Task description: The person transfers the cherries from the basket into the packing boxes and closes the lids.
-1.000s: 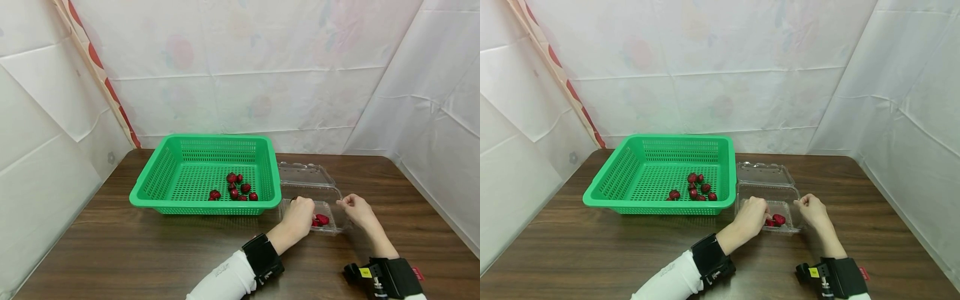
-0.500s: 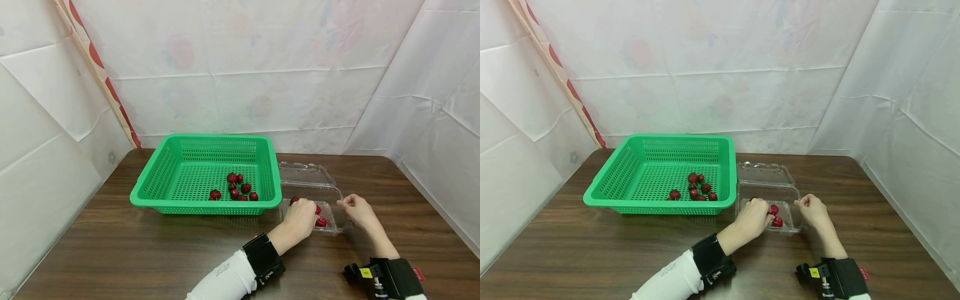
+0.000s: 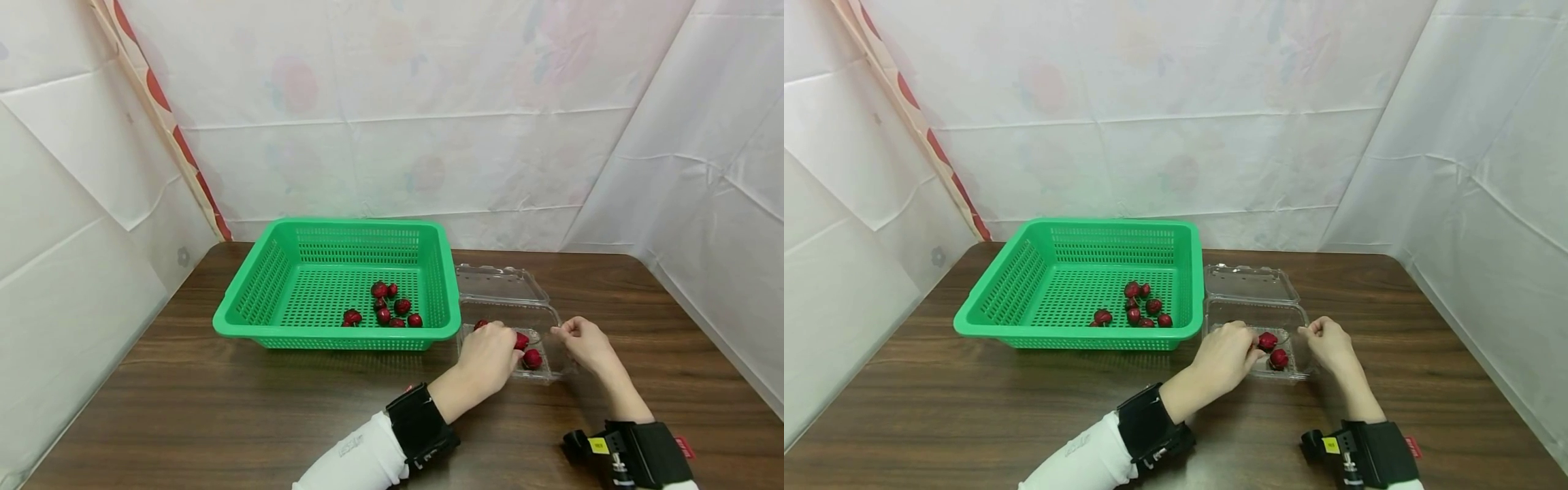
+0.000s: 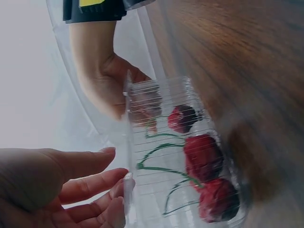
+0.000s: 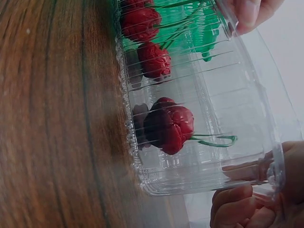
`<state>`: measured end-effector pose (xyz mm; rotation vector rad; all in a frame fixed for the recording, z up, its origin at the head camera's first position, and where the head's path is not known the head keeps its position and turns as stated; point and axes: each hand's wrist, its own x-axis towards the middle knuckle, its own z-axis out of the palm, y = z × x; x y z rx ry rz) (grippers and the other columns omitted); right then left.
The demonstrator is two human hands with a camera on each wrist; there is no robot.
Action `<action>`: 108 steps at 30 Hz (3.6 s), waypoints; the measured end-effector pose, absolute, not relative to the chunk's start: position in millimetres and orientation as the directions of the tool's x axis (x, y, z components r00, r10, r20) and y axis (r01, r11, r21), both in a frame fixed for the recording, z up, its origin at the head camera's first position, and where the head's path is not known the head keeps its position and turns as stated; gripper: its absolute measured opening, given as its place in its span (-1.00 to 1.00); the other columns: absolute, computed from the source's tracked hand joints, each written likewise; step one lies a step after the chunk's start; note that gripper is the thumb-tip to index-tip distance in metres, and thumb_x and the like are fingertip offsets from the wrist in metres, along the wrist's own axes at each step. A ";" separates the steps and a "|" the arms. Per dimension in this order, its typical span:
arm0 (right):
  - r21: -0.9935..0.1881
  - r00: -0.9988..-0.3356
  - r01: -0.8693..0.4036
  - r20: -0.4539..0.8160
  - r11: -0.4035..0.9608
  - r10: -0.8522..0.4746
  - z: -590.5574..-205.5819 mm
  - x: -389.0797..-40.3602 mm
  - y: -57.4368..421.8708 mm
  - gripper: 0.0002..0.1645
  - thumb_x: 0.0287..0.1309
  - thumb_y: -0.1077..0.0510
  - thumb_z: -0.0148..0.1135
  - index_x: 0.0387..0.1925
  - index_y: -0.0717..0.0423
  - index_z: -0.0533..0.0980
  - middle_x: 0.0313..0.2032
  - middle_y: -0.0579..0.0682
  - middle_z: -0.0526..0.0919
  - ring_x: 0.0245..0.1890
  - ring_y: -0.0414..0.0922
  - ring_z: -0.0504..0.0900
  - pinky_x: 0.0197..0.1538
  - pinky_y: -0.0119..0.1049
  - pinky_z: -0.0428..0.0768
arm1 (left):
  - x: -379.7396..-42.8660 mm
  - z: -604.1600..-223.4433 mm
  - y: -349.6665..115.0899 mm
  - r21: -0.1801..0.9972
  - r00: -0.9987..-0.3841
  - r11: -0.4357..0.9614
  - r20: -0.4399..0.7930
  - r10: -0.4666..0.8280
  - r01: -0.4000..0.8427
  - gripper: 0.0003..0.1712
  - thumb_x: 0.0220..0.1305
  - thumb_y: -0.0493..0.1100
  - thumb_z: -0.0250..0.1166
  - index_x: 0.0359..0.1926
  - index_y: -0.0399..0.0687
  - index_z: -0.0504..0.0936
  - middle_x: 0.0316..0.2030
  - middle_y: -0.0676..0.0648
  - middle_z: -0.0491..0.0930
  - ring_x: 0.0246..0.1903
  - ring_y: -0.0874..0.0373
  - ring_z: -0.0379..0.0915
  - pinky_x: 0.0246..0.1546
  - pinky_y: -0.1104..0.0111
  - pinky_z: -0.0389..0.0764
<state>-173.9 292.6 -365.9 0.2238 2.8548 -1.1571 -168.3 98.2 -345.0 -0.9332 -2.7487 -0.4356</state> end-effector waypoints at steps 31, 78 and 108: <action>-0.694 -0.986 0.165 -0.122 0.701 0.111 -366.0 -172.8 292.2 -0.65 0.26 0.04 -0.07 -0.38 0.32 0.26 -0.72 -0.05 0.31 -0.72 -0.17 0.33 -0.63 -0.28 0.36 | -163.4 -319.7 22.0 0.246 -0.742 0.748 0.500 0.446 0.616 -0.84 0.14 -0.13 0.24 -0.33 -0.13 0.58 -0.41 0.00 0.49 -0.42 0.21 0.45 -0.55 0.53 0.45; -0.700 -0.987 0.162 -0.116 0.695 0.113 -366.5 -173.6 291.2 -0.68 0.25 0.07 -0.07 -0.40 0.31 0.26 -0.73 -0.07 0.30 -0.74 -0.19 0.33 -0.64 -0.30 0.36 | -244.4 -324.1 -96.1 0.278 -0.959 0.934 -0.111 0.262 0.223 -0.38 -0.02 -0.13 0.37 0.04 -0.35 0.42 -0.04 -0.30 0.41 -0.05 -0.14 0.34 -0.15 0.15 0.43; -0.701 -0.987 0.161 -0.120 0.695 0.108 -366.2 -173.1 292.2 -0.66 0.26 0.06 -0.07 -0.40 0.31 0.25 -0.75 -0.07 0.29 -0.75 -0.18 0.32 -0.65 -0.29 0.35 | -260.5 -333.5 -94.8 0.290 -0.814 0.907 -0.415 0.406 0.305 -0.58 0.17 -0.50 0.01 0.08 -0.30 0.41 0.03 -0.24 0.39 -0.11 0.02 0.35 -0.38 0.34 0.27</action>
